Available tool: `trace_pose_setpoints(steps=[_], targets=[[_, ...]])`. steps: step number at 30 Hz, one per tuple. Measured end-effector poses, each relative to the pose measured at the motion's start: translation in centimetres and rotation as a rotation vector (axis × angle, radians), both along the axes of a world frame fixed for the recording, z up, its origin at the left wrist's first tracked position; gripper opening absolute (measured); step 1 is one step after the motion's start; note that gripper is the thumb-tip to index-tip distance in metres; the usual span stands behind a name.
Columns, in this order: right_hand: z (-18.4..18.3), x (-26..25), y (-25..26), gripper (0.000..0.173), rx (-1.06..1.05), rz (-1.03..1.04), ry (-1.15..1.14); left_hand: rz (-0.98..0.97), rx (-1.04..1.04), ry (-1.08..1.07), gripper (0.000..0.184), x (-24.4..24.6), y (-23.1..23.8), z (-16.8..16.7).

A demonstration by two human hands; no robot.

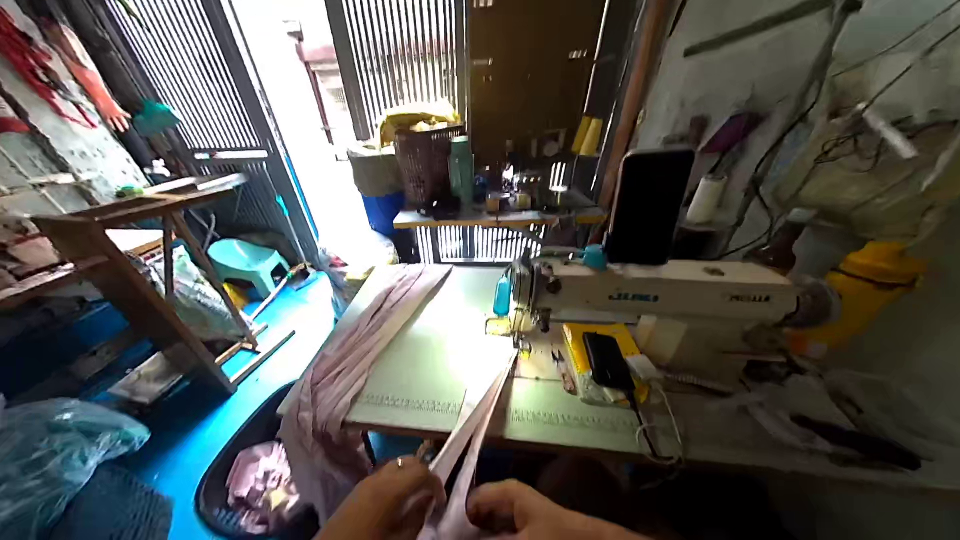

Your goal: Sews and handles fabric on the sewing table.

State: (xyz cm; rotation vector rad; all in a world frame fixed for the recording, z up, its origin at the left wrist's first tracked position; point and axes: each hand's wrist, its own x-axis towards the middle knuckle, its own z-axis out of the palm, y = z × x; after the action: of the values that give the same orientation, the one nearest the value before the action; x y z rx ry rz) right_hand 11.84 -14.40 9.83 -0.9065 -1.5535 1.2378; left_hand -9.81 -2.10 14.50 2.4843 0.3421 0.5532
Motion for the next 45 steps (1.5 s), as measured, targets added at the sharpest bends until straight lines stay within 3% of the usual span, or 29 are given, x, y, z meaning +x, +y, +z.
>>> trace_pose_setpoints(steps=[5,8,10,13,16,19,22,27,30,40,45], targets=[[1.8,-3.4,1.3,0.036,0.183,0.193,-0.128,-0.005,0.01,0.07,0.018,-1.4,0.5,-0.3],[2.2,-5.5,3.0,0.033,0.233,0.225,-0.196,0.008,-0.095,0.202,0.037,-1.6,1.0,1.1],[1.7,-6.7,4.1,0.034,0.221,0.244,-0.276,0.043,-0.057,0.302,0.044,-1.4,1.1,1.4],[0.8,-7.2,5.0,0.035,0.098,0.358,-0.345,0.081,0.014,0.36,0.033,-1.3,1.0,0.6],[0.3,-6.1,5.1,0.031,0.115,0.411,-0.335,0.106,0.119,0.235,0.028,-1.7,0.8,-1.3],[-1.1,-3.4,4.4,0.022,0.193,0.293,-0.276,0.18,0.308,0.125,0.029,-2.0,0.7,-2.9],[-2.0,-1.0,3.9,0.017,0.246,0.014,-0.25,0.232,0.386,0.043,0.03,-2.1,1.3,-3.6],[-2.1,0.4,5.4,0.021,0.593,-0.523,-0.61,0.231,0.475,-0.075,0.034,-2.1,1.5,-4.0],[-2.0,0.2,6.9,0.025,0.624,-0.513,-0.704,0.16,0.489,-0.101,0.032,-2.1,1.7,-3.8],[-2.0,-0.6,7.8,0.023,0.655,-0.385,-0.717,0.046,0.615,-0.052,0.031,-2.4,2.1,-2.9],[-0.9,-0.5,7.2,0.02,0.817,-0.368,-0.883,0.006,0.627,-0.06,0.031,-2.0,2.2,-2.6]])
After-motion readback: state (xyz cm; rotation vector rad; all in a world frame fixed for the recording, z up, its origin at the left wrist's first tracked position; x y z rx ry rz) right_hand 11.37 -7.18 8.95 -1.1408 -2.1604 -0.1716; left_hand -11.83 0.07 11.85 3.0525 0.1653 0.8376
